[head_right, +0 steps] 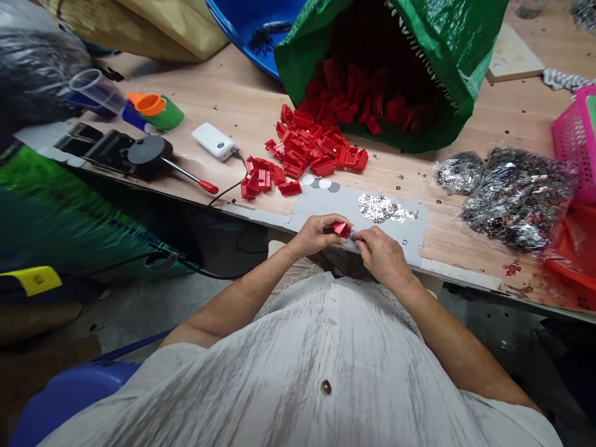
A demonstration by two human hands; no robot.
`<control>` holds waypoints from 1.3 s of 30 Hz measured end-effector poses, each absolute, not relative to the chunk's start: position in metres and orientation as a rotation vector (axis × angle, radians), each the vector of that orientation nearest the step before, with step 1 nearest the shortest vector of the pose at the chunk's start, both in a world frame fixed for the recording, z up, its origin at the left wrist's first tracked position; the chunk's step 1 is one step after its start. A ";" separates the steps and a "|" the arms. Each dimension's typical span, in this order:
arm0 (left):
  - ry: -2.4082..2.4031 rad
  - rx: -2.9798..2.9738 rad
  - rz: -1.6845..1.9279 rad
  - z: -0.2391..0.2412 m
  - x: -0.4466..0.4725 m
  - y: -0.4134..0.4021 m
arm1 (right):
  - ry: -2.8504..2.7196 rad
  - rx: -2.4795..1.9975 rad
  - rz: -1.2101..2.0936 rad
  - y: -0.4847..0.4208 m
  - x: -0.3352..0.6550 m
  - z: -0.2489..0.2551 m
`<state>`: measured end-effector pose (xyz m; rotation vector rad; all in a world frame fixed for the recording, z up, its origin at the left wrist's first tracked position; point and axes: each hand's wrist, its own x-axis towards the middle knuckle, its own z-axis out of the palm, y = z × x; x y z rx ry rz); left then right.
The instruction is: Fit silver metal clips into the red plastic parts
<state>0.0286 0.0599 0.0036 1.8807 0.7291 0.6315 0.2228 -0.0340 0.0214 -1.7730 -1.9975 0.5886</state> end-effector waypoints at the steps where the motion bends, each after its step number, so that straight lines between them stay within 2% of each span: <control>1: 0.725 1.882 0.633 0.004 0.029 0.060 | -2.001 -1.783 0.574 -0.034 0.221 0.021; 14: 0.773 1.839 0.628 0.005 0.030 0.058 | -2.068 -2.021 0.328 -0.036 0.201 0.029; 22: 0.798 1.726 0.657 0.006 0.029 0.050 | -2.014 -1.828 0.553 -0.037 0.218 0.030; 27: 0.764 1.224 0.851 0.015 0.032 0.028 | -1.854 -1.650 0.764 -0.048 0.224 0.041; 30: 0.665 0.801 0.841 0.025 0.036 0.014 | -1.889 -1.616 0.847 -0.054 0.221 0.049; 39: 0.641 0.258 0.768 0.042 0.047 -0.007 | -1.957 -1.621 0.630 -0.060 0.209 0.057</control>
